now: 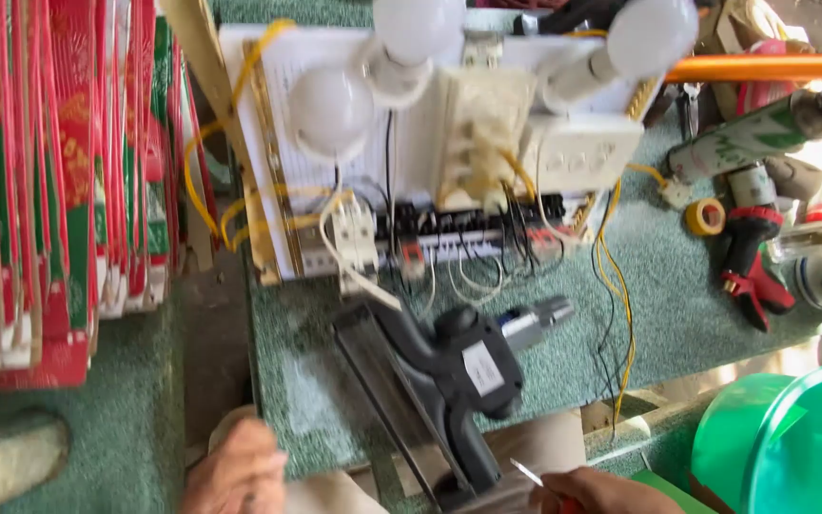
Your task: Disassembling a vacuum cleaner head by removing multiple screws with a manual screwdriver and prying the casing open.
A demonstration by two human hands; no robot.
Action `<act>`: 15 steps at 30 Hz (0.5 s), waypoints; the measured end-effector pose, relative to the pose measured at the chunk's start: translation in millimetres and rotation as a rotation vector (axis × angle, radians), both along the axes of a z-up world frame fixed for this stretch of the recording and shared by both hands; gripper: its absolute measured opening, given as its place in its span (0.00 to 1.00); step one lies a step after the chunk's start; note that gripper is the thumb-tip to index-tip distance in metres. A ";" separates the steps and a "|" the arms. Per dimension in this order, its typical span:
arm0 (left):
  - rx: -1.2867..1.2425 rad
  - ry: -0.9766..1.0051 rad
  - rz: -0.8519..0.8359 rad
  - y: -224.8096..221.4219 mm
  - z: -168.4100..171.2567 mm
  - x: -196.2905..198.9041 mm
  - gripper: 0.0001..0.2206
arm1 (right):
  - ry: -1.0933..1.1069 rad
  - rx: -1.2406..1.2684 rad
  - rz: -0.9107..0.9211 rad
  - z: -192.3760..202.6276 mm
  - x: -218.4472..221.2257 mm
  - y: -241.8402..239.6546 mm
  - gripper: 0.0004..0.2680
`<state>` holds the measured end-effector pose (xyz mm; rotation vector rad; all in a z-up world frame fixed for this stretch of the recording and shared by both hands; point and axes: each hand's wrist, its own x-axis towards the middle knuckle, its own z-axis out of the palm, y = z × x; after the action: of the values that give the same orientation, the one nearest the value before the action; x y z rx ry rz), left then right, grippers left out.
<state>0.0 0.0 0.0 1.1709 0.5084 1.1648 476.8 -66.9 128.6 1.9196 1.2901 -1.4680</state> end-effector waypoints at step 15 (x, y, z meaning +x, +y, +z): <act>0.677 1.000 0.480 47.8 177.0 206.8 0.39 | 0.240 0.712 0.000 21.9 67.3 -106.4 0.19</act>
<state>206.8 47.8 177.0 2.3268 1.2572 1.1115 544.0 -173.3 150.5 2.1821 2.1445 -1.3787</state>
